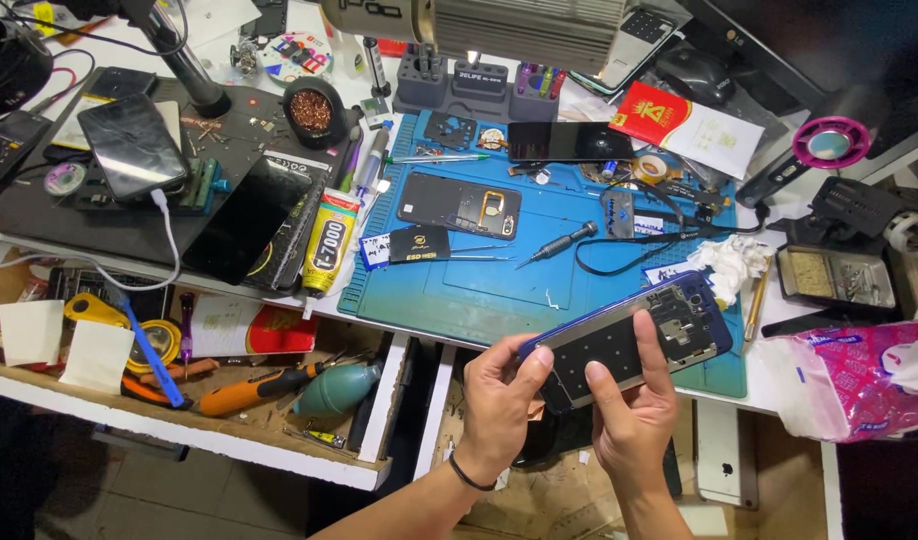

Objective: Repairing a mobile phone by disassembling and assembling internal components using a screwdriver

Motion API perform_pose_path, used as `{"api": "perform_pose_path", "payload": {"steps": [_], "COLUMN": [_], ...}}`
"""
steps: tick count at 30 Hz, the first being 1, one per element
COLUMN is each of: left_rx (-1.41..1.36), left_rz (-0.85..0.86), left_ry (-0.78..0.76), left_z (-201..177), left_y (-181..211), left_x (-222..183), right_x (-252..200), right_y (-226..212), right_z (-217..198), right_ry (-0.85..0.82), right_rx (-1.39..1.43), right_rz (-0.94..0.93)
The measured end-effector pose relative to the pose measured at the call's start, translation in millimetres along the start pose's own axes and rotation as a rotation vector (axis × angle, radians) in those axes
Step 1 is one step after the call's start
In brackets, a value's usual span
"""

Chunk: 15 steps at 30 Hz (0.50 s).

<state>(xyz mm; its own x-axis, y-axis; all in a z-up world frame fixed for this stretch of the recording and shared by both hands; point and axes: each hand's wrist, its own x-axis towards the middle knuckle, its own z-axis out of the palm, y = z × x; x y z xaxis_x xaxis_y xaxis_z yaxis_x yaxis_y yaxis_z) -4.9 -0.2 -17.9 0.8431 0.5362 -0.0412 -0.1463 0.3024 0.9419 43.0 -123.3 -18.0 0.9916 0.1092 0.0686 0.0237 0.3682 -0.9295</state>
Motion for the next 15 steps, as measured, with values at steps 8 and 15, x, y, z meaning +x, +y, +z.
{"api": "perform_pose_path", "payload": {"steps": [8,15], "left_rx": [-0.002,0.016], "left_rz": [0.024,0.013], "left_ry": [-0.018,-0.008], "left_z": [1.4,1.5], "left_y": [6.0,4.6], "left_x": [-2.0,-2.0], "right_x": [0.3,0.2], "right_y": [1.2,-2.8], "right_z": [-2.7,0.5], "right_ry": [0.000,0.006], "right_rx": [-0.008,-0.001], "right_rz": [0.013,0.006]}}
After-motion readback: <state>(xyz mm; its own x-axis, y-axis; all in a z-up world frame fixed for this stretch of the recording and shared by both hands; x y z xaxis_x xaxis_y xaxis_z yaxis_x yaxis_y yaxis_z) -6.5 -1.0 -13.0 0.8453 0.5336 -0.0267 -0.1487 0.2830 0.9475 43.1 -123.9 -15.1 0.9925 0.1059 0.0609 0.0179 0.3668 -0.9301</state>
